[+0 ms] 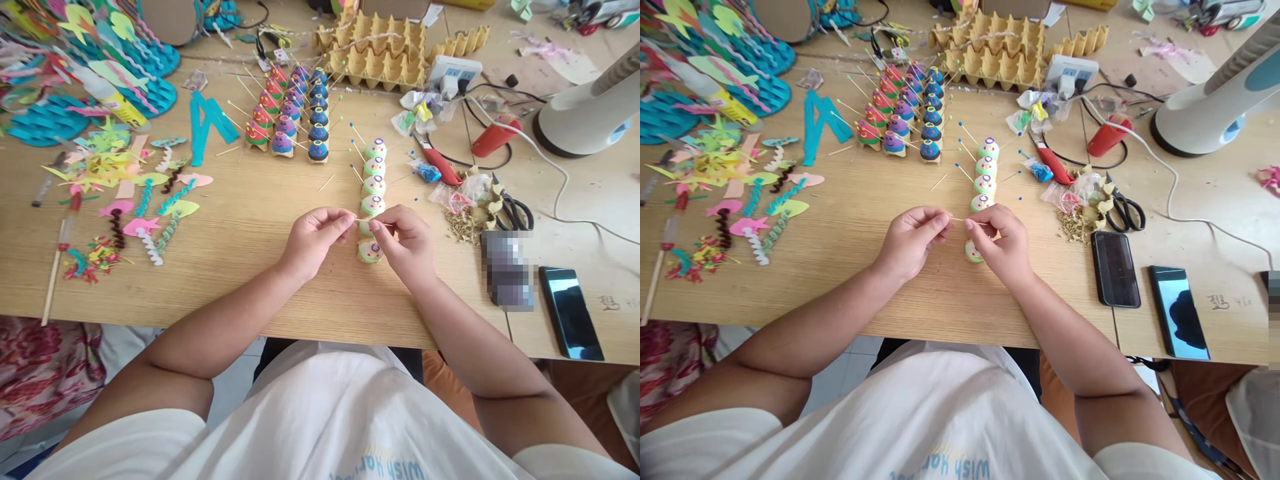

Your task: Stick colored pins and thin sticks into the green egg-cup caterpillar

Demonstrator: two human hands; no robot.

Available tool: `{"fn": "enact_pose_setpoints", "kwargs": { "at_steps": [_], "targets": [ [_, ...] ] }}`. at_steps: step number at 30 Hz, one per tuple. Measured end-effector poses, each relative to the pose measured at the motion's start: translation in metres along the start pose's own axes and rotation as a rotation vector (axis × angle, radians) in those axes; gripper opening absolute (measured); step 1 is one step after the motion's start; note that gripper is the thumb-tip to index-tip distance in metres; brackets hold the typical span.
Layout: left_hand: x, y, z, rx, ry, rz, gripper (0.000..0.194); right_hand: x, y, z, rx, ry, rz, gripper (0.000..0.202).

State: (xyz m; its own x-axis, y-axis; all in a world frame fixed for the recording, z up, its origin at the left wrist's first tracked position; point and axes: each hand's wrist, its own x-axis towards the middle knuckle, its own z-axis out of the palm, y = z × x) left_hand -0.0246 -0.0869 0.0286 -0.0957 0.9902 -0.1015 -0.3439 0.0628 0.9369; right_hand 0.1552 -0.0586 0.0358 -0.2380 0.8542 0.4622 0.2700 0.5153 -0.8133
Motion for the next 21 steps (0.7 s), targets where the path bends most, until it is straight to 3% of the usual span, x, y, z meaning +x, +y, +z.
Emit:
{"fn": "enact_pose_setpoints", "kwargs": {
  "at_steps": [5,14,21],
  "targets": [
    [0.0033,-0.0023,-0.0034,0.031,0.003,0.074,0.038,-0.0013,0.0026,0.0028,-0.074,-0.058,-0.024,0.025],
    [0.0059,0.0049,-0.0053,-0.124,-0.075,-0.092,0.045,-0.0064,0.0022,0.0049,0.012,-0.021,0.102,0.035],
    [0.0039,0.0029,-0.0049,-0.093,-0.046,-0.071,0.041,-0.0073,0.0016,0.0063,0.025,-0.032,0.138,0.042]
  ]
}}
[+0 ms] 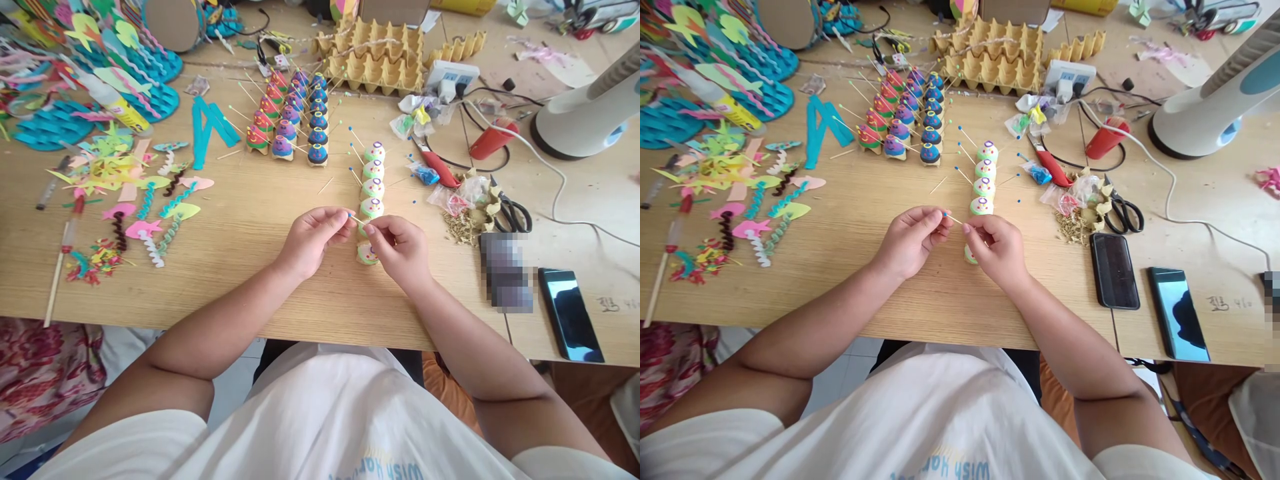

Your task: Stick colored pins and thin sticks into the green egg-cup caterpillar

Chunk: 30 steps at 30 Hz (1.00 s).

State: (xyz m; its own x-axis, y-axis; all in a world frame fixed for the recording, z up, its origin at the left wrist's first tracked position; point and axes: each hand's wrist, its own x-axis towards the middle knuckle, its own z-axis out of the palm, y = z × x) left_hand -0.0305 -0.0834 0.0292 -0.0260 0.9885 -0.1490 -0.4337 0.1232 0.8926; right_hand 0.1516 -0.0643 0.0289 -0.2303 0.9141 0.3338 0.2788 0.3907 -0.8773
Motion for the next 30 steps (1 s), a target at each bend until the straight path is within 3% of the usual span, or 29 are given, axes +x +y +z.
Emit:
{"fn": "enact_pose_setpoints", "kwargs": {
  "at_steps": [12,22,30],
  "targets": [
    [-0.0043,-0.0026,0.0007,0.183,0.100,0.173,0.036,-0.0014,0.0014,0.0004,-0.024,-0.014,-0.016,0.038],
    [-0.0072,0.0000,-0.0004,0.256,0.017,0.281,0.038,0.0015,-0.0032,-0.0011,0.121,-0.030,0.077,0.047],
    [-0.0089,0.0049,-0.0024,0.457,0.053,0.419,0.026,0.0026,-0.0067,-0.0010,0.236,-0.095,0.111,0.047]
  ]
}}
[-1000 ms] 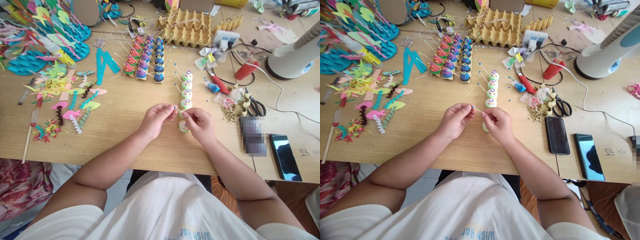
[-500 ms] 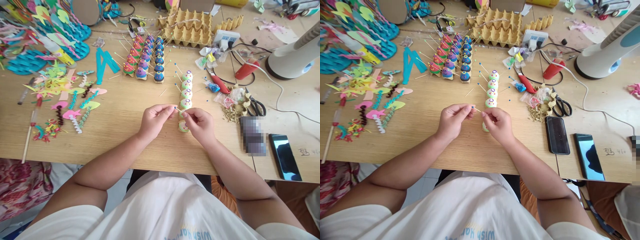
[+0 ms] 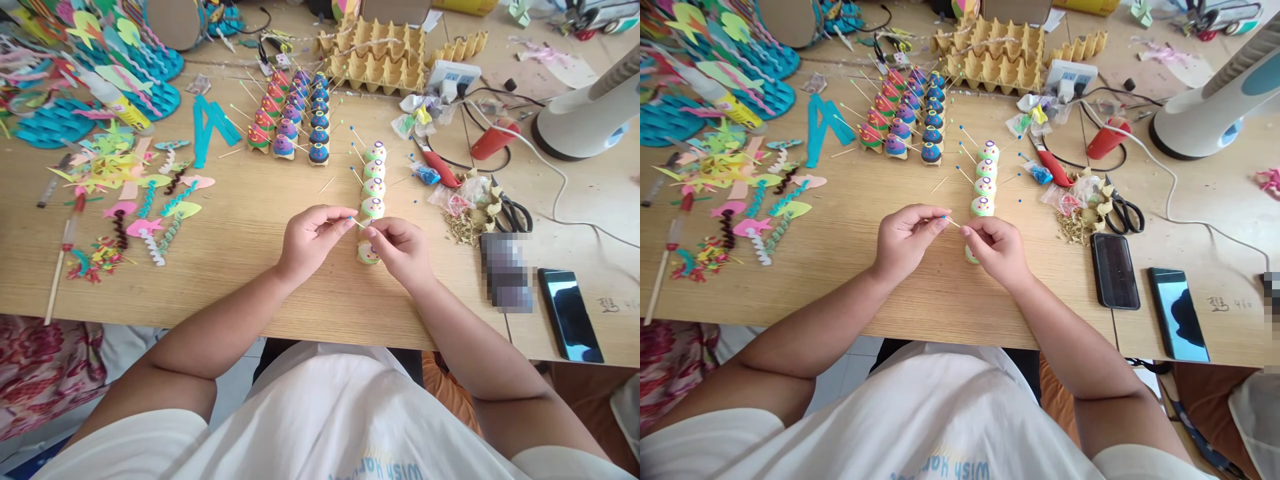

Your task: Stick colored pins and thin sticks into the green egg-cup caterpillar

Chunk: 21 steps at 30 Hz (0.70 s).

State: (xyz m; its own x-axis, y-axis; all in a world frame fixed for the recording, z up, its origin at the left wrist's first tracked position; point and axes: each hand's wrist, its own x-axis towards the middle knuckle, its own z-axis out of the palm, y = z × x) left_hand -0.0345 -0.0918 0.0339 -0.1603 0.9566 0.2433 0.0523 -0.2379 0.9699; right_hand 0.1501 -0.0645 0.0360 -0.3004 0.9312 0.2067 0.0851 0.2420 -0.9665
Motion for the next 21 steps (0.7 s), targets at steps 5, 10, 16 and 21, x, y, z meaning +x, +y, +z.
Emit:
{"fn": "enact_pose_setpoints", "kwargs": {
  "at_steps": [5,10,16,21],
  "targets": [
    [0.001,-0.001,0.001,-0.017,-0.012,0.017,0.029,0.000,0.000,-0.001,-0.011,0.011,0.019,0.049],
    [0.003,-0.007,0.001,-0.077,-0.055,0.008,0.036,0.000,-0.002,-0.001,0.000,0.026,0.035,0.049],
    [0.002,-0.010,0.000,-0.040,-0.066,0.019,0.031,-0.001,0.000,-0.001,-0.018,0.018,0.007,0.046],
    [0.001,-0.010,0.001,0.003,-0.046,0.160,0.027,-0.001,-0.001,-0.003,-0.056,0.112,-0.023,0.049]
  ]
}}
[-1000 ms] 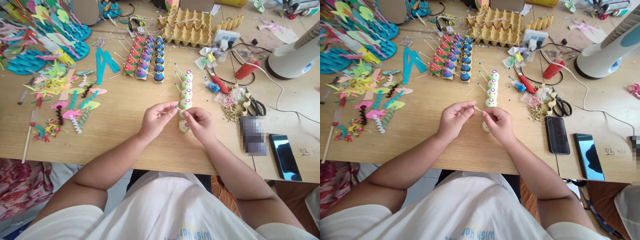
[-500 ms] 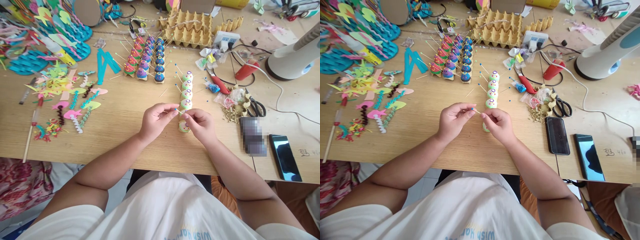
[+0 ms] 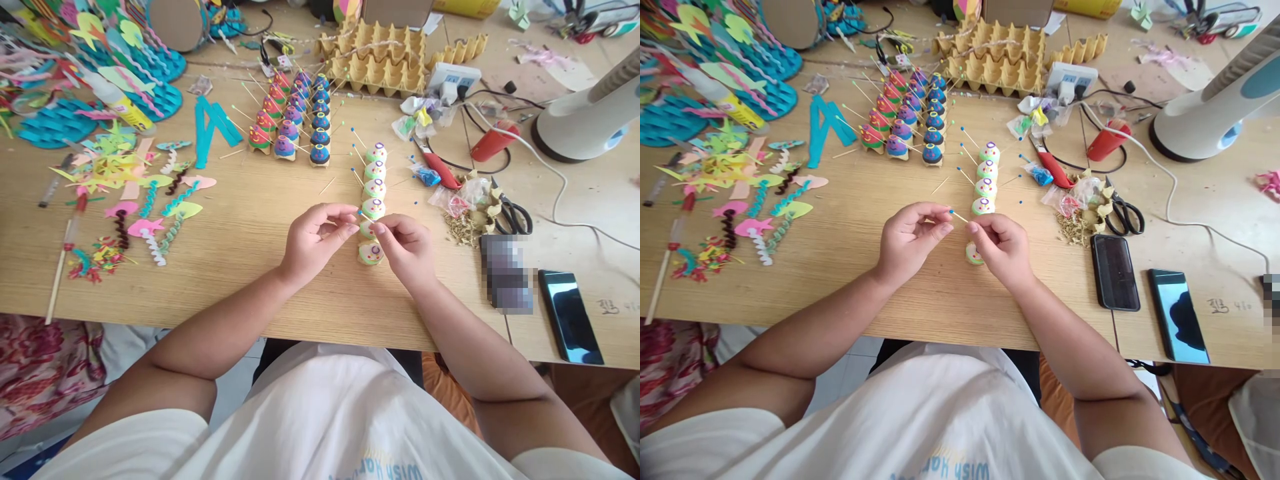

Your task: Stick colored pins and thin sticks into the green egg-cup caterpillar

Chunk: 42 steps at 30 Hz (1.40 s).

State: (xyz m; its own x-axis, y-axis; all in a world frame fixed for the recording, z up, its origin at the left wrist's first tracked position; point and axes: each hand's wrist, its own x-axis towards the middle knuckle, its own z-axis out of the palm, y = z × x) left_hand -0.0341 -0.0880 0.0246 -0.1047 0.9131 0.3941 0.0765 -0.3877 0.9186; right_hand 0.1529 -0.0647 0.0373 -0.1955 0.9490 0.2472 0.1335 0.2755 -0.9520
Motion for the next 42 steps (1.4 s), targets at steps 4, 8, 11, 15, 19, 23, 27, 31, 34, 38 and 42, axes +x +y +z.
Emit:
{"fn": "enact_pose_setpoints", "kwargs": {
  "at_steps": [4,8,11,15,19,23,27,31,34,38,42],
  "targets": [
    [0.000,0.000,0.000,0.092,0.048,0.136,0.010,0.002,-0.001,-0.001,0.033,0.068,-0.015,0.047],
    [0.001,-0.001,0.000,0.119,0.108,0.215,0.008,0.003,-0.001,-0.001,0.057,0.087,-0.023,0.046],
    [0.001,-0.002,-0.001,0.153,0.110,0.197,0.002,0.003,-0.002,-0.001,0.045,0.091,-0.023,0.047],
    [0.000,0.000,-0.002,0.188,0.053,0.077,0.019,0.002,-0.002,0.000,0.047,0.084,-0.011,0.048],
    [0.000,-0.001,-0.002,0.153,0.063,0.006,0.024,0.002,0.000,0.000,0.040,0.073,0.008,0.049],
    [0.001,0.001,-0.002,0.156,0.111,0.008,0.025,0.000,0.000,0.000,0.021,0.043,0.007,0.049],
    [0.002,0.006,-0.003,0.102,0.024,-0.016,0.026,-0.002,0.001,0.001,0.003,-0.006,0.028,0.049],
    [0.003,0.006,-0.003,-0.034,-0.026,-0.101,0.029,-0.002,0.003,0.001,0.001,-0.040,0.029,0.047],
    [0.004,0.002,-0.002,-0.122,-0.041,-0.187,0.031,-0.002,0.003,0.002,0.006,-0.059,0.004,0.045],
    [0.004,-0.005,-0.001,-0.221,-0.038,-0.282,0.036,-0.003,0.001,0.002,-0.007,-0.069,-0.017,0.043],
    [0.005,-0.008,0.000,-0.264,-0.016,-0.311,0.038,-0.003,0.000,0.002,-0.010,-0.074,-0.012,0.045]
  ]
}}
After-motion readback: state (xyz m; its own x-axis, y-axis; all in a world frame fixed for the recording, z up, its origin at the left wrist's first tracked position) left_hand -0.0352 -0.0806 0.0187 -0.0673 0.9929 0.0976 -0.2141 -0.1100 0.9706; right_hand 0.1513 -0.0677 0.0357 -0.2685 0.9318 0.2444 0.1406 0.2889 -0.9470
